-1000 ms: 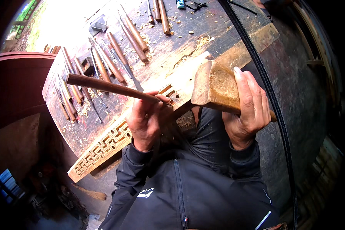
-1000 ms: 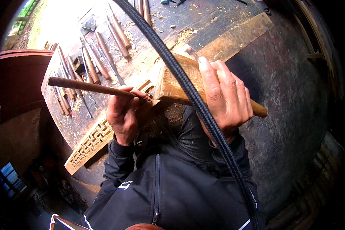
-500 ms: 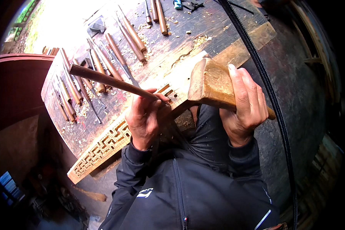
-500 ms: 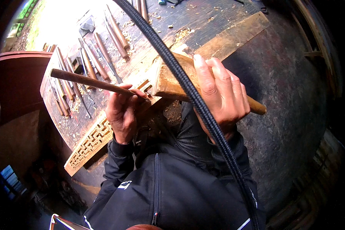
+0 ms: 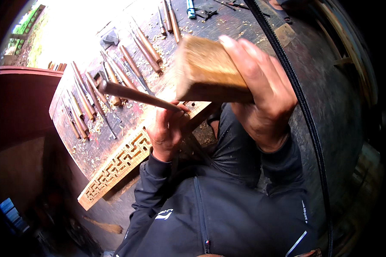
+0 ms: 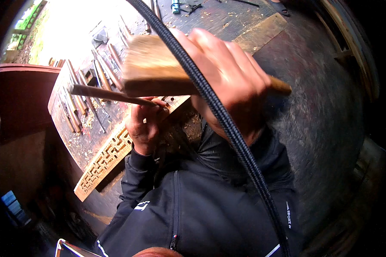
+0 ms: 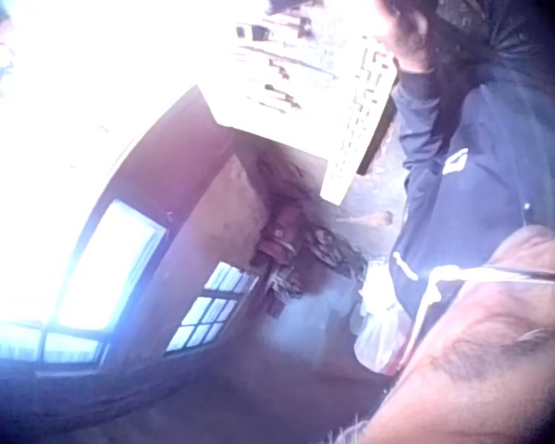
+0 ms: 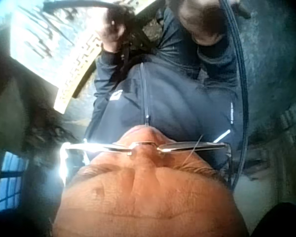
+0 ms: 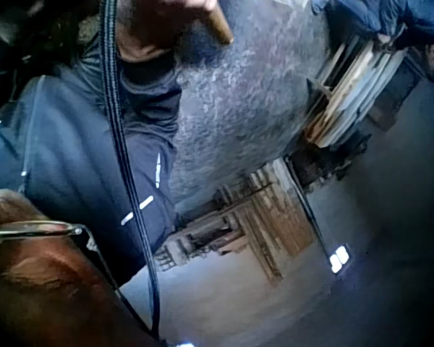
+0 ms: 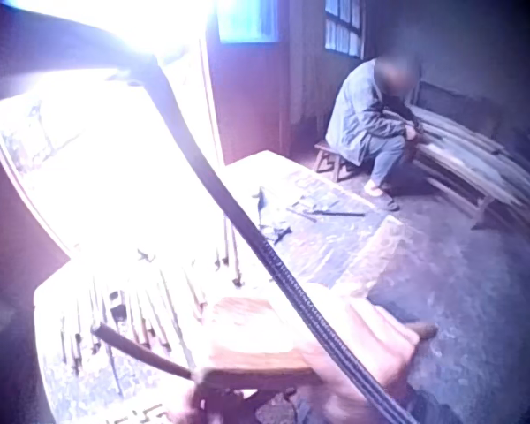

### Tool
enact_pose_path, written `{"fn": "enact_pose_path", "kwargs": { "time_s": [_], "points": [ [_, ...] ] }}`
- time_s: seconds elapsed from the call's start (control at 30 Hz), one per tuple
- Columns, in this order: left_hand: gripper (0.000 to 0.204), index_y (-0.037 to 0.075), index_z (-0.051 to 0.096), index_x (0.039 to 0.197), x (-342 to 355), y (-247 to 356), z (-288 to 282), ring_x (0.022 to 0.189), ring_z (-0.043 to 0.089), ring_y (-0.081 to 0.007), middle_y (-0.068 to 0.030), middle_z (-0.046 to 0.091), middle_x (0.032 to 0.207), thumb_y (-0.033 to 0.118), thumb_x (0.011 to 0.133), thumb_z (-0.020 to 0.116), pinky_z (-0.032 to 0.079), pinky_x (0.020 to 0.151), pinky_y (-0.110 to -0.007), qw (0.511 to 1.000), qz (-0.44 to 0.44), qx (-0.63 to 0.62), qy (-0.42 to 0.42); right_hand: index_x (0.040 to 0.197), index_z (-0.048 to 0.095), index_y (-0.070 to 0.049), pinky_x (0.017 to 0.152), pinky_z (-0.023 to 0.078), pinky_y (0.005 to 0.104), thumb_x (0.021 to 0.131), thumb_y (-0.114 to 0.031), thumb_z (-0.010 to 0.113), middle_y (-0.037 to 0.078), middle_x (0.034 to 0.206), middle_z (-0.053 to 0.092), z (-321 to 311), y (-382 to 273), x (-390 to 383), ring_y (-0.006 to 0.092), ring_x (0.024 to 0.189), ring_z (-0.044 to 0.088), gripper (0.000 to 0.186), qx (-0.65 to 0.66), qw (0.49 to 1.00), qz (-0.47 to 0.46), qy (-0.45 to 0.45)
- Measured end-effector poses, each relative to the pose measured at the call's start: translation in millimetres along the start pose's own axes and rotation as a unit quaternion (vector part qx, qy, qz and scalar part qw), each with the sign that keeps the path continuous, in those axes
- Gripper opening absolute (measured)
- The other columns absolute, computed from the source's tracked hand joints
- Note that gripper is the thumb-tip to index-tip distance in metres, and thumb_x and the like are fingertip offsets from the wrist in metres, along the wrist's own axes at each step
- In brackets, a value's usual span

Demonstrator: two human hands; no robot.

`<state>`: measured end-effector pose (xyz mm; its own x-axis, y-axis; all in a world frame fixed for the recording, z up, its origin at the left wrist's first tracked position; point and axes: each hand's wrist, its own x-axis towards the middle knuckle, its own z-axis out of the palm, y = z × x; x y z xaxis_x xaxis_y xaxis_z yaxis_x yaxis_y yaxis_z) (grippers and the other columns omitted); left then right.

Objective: The person is carving intricate geometric patterns into a long wooden board using a chisel and a wooden mallet. They strike the chisel to remove small pieces of wood, occasionally selecting different chisels from a workbench to continue the carving process.

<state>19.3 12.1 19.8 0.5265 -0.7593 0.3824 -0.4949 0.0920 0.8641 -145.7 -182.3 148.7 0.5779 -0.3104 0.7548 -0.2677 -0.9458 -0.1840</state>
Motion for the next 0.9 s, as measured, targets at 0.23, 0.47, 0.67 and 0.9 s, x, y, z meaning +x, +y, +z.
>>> {"fn": "enact_pose_path", "kwargs": {
  "time_s": [0.23, 0.47, 0.67, 0.9],
  "points": [
    [0.028, 0.001, 0.073, 0.121, 0, 9, -2, 0.085, 0.079, -0.0261, -0.0131, 0.082, 0.099, -0.009, 0.095, 0.079, 0.063, 0.079, -0.039, 0.987, 0.106, 0.117, 0.015, 0.135, 0.082, -0.011, 0.088, 0.066, 0.0422, 0.081, -0.016, 0.09, 0.017, 0.115, 0.083, -14, -44, 77, 0.0335, 0.101, 0.082, 0.056, 0.048, 0.995, -0.058, 0.058],
    [0.022, 0.001, 0.074, 0.118, 1, 10, 3, 0.089, 0.079, -0.0296, -0.0122, 0.082, 0.099, -0.005, 0.098, 0.077, 0.062, 0.084, -0.041, 0.987, 0.099, 0.127, 0.02, 0.119, 0.087, -0.022, 0.069, 0.061, 0.0348, 0.086, -0.032, 0.085, 0.009, 0.103, 0.083, -5, -36, 105, 0.0215, 0.081, 0.078, 0.035, 0.078, 0.974, -0.148, 0.155],
    [0.026, 0.0, 0.072, 0.122, 4, 13, -1, 0.09, 0.08, -0.029, -0.0108, 0.082, 0.098, -0.007, 0.098, 0.075, 0.063, 0.085, -0.041, 0.991, 0.072, 0.112, 0.009, 0.117, 0.088, -0.017, 0.072, 0.065, 0.0371, 0.088, -0.034, 0.086, 0.008, 0.103, 0.085, -27, -52, 97, 0.0248, 0.083, 0.081, 0.034, -0.038, 0.989, -0.137, 0.046],
    [0.023, 0.001, 0.073, 0.118, 6, 19, 0, 0.086, 0.082, -0.0304, -0.0126, 0.083, 0.098, -0.008, 0.097, 0.076, 0.065, 0.079, -0.04, 0.98, 0.134, 0.145, 0.02, 0.121, 0.086, -0.017, 0.071, 0.062, 0.037, 0.09, -0.032, 0.083, 0.008, 0.1, 0.083, -25, -47, 99, 0.024, 0.084, 0.08, 0.035, -0.063, 0.982, -0.167, 0.055]
  ]
}}
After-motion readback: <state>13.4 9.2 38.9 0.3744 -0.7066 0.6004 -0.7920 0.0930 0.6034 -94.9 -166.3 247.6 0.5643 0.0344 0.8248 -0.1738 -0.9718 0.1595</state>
